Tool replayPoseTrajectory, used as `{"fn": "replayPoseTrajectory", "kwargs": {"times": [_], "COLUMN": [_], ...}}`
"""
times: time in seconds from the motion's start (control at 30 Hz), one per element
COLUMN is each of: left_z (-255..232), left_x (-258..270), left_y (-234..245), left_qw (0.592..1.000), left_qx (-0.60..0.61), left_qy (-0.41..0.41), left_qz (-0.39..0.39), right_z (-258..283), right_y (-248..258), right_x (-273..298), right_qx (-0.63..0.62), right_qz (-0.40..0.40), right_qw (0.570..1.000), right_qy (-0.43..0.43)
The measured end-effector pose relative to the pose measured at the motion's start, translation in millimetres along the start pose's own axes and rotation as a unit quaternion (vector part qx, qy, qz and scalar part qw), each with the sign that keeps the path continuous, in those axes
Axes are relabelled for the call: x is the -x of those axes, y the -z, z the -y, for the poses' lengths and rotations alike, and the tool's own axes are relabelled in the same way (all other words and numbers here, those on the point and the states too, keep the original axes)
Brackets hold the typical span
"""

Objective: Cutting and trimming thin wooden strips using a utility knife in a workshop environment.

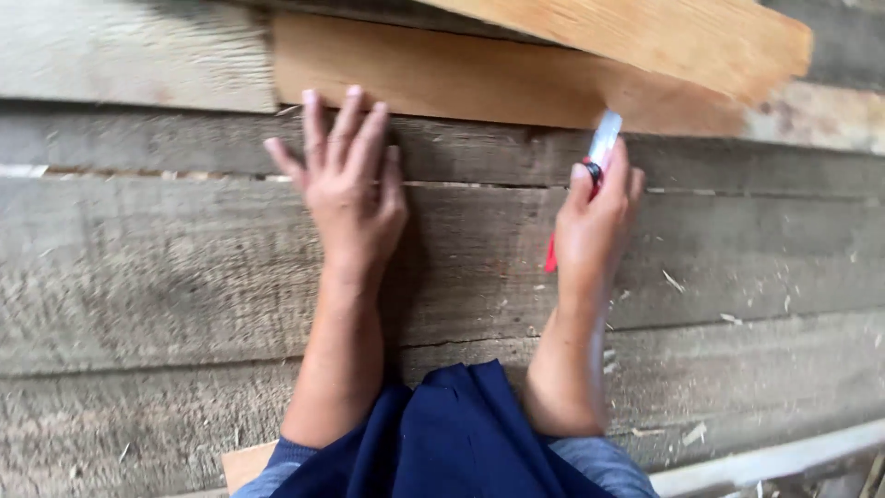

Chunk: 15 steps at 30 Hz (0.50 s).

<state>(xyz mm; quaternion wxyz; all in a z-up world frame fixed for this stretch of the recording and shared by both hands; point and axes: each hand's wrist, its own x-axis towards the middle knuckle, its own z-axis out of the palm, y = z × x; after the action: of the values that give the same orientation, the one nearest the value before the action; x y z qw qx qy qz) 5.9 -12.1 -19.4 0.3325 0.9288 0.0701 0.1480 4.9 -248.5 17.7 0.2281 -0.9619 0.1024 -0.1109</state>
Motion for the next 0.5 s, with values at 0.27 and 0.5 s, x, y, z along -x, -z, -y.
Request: {"fn": "replayPoseTrajectory", "kwargs": {"times": [0.27,0.5], "left_z": [-1.8,-5.9], "left_x": [1.8,0.9], "left_y": [1.3,5.1], "left_qw": [0.999,0.999], "left_qx": [-0.034,-0.035], "left_qy": [-0.018,-0.016], "left_qz": [0.012,0.016], "right_z": [-7.8,-16.0], "right_y": [2.0,1.6], "right_x": [-6.2,-9.6], "right_qx": [0.021,0.062], "right_qz": [0.007,0.014], "right_qw": [0.999,0.996], "right_qy": [-0.037,-0.068]}}
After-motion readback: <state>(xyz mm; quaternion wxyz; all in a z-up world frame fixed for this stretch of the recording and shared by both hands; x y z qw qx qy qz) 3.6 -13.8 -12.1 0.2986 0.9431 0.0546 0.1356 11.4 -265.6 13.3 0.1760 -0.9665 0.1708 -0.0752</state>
